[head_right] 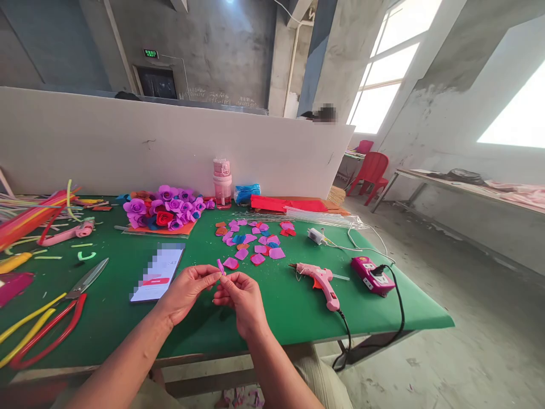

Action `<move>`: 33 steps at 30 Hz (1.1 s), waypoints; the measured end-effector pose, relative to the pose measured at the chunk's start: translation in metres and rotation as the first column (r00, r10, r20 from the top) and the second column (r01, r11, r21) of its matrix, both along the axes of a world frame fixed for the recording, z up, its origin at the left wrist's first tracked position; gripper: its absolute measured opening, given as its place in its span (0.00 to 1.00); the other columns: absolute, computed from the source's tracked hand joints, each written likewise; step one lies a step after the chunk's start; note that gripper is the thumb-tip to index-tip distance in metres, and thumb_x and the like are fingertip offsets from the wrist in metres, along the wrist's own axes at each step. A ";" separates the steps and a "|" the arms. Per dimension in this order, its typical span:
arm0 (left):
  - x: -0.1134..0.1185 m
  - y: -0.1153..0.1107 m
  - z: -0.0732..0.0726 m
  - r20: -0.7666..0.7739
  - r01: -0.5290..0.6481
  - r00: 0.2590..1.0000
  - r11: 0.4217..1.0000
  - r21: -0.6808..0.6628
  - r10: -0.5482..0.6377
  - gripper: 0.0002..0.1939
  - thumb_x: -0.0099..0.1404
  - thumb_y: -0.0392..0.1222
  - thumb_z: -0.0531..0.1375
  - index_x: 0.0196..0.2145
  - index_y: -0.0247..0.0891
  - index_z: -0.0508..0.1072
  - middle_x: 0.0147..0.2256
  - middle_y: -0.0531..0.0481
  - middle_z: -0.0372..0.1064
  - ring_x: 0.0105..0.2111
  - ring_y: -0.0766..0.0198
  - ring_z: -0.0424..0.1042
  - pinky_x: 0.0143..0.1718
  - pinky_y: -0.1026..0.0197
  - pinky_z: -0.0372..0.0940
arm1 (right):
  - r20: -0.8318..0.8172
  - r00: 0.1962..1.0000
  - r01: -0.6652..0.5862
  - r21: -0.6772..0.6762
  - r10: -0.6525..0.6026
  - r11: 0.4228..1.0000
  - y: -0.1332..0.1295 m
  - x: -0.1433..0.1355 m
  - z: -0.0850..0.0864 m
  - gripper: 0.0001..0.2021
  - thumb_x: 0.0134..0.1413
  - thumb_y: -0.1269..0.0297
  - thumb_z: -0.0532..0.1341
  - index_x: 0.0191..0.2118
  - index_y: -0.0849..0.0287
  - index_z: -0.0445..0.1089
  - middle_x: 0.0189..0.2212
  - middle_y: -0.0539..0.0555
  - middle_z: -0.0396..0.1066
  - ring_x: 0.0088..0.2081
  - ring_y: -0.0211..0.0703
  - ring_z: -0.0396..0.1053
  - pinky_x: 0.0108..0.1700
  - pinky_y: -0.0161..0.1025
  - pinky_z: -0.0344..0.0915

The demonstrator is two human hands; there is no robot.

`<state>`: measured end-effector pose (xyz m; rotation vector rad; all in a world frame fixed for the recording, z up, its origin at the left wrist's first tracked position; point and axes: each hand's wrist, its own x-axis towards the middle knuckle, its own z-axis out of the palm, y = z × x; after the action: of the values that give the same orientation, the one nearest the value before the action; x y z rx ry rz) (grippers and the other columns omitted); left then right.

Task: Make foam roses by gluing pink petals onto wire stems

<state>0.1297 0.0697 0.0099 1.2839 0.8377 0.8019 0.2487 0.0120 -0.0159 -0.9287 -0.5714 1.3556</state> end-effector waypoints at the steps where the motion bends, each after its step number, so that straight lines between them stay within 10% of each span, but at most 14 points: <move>1: 0.001 -0.001 0.000 0.004 -0.008 1.000 1.000 -0.010 0.008 0.11 0.47 0.46 0.67 0.26 0.36 0.78 0.26 0.50 0.70 0.28 0.66 0.62 0.30 0.64 0.56 | 0.013 1.000 -0.009 0.007 0.009 1.000 0.000 0.000 0.000 0.18 0.35 0.55 0.71 0.26 0.64 0.68 0.21 0.49 0.69 0.21 0.33 0.68 0.26 0.31 0.68; 11: -0.005 -0.003 0.010 -0.052 0.015 0.999 0.998 0.057 -0.012 0.11 0.52 0.45 0.64 0.28 0.34 0.74 0.20 0.54 0.65 0.21 0.70 0.60 0.24 0.66 0.55 | 0.338 0.938 0.027 0.140 -0.073 0.990 -0.001 0.010 0.011 0.14 0.42 0.56 0.68 0.32 0.61 0.72 0.27 0.51 0.71 0.29 0.35 0.66 0.33 0.33 0.62; 33: 0.008 -0.015 0.003 -0.144 0.099 0.984 0.994 -0.047 -0.104 0.13 0.50 0.46 0.64 0.24 0.33 0.70 0.22 0.51 0.69 0.16 0.73 0.62 0.15 0.70 0.54 | 0.093 0.995 -0.039 0.098 0.029 0.994 0.001 0.018 0.005 0.17 0.45 0.51 0.64 0.28 0.63 0.71 0.22 0.51 0.68 0.24 0.35 0.64 0.31 0.34 0.61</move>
<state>0.1381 0.0550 0.0133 1.3511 0.8935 0.6124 0.2668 0.0128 -0.0109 -0.9063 -0.7215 1.3077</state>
